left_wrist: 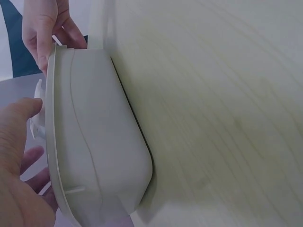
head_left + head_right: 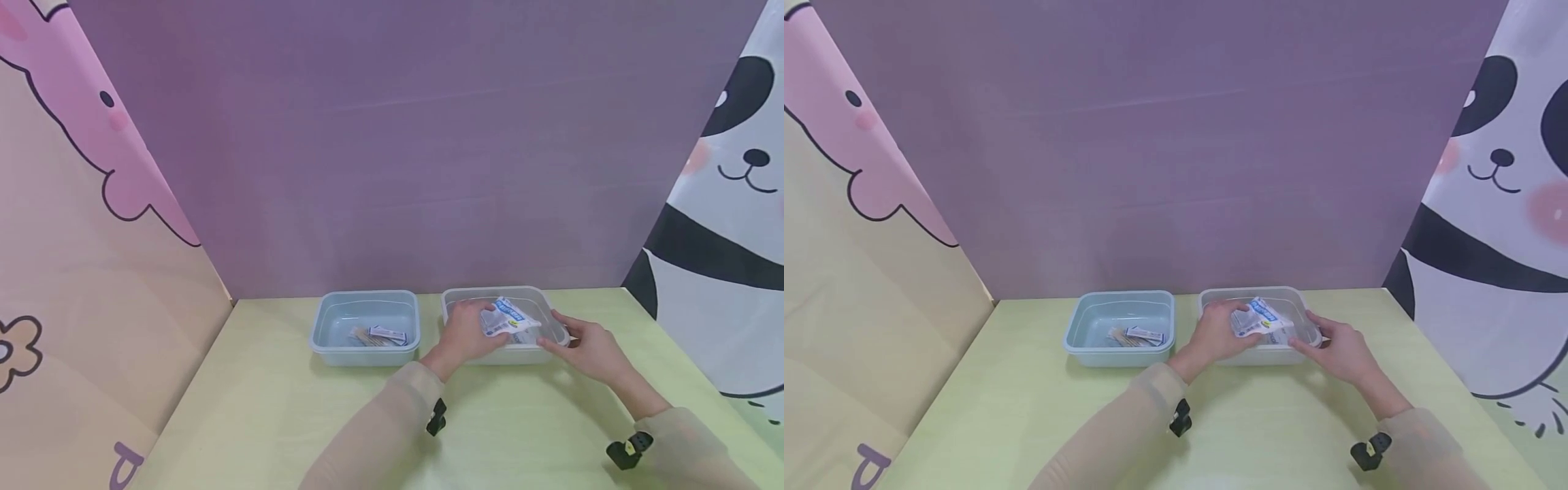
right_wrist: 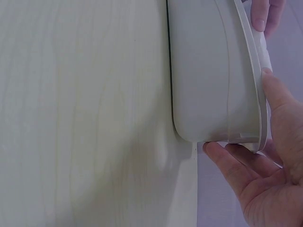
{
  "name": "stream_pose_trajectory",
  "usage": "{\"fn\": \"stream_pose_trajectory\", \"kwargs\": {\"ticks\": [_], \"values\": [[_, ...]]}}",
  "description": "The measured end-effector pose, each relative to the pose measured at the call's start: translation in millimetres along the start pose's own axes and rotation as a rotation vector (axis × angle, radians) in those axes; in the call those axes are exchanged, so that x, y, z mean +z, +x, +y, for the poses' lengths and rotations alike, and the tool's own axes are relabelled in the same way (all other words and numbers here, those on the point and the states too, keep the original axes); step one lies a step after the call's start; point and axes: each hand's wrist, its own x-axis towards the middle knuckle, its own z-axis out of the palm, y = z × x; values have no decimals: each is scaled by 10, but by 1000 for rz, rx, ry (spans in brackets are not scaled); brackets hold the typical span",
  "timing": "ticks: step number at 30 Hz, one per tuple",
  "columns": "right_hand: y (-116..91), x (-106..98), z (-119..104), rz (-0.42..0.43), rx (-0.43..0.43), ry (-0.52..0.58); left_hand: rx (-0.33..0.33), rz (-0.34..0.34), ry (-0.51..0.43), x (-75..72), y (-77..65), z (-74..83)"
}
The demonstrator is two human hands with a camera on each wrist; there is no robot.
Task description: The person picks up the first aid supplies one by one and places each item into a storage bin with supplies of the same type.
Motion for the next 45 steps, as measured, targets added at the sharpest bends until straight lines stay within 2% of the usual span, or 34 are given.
{"fn": "stream_pose_trajectory", "kwargs": {"ticks": [11,23,39,45], "values": [[4,-9,-17,-18,12,-8,-18,-16,28,72,48,-5],[-22,-5,6,-5,16,1,-34,-41,43,66,77,31],[-16,7,0,24,-4,16,-99,-115,49,73,124,82],[-13,13,14,29,-11,13,-88,-111,28,76,118,93]]}}
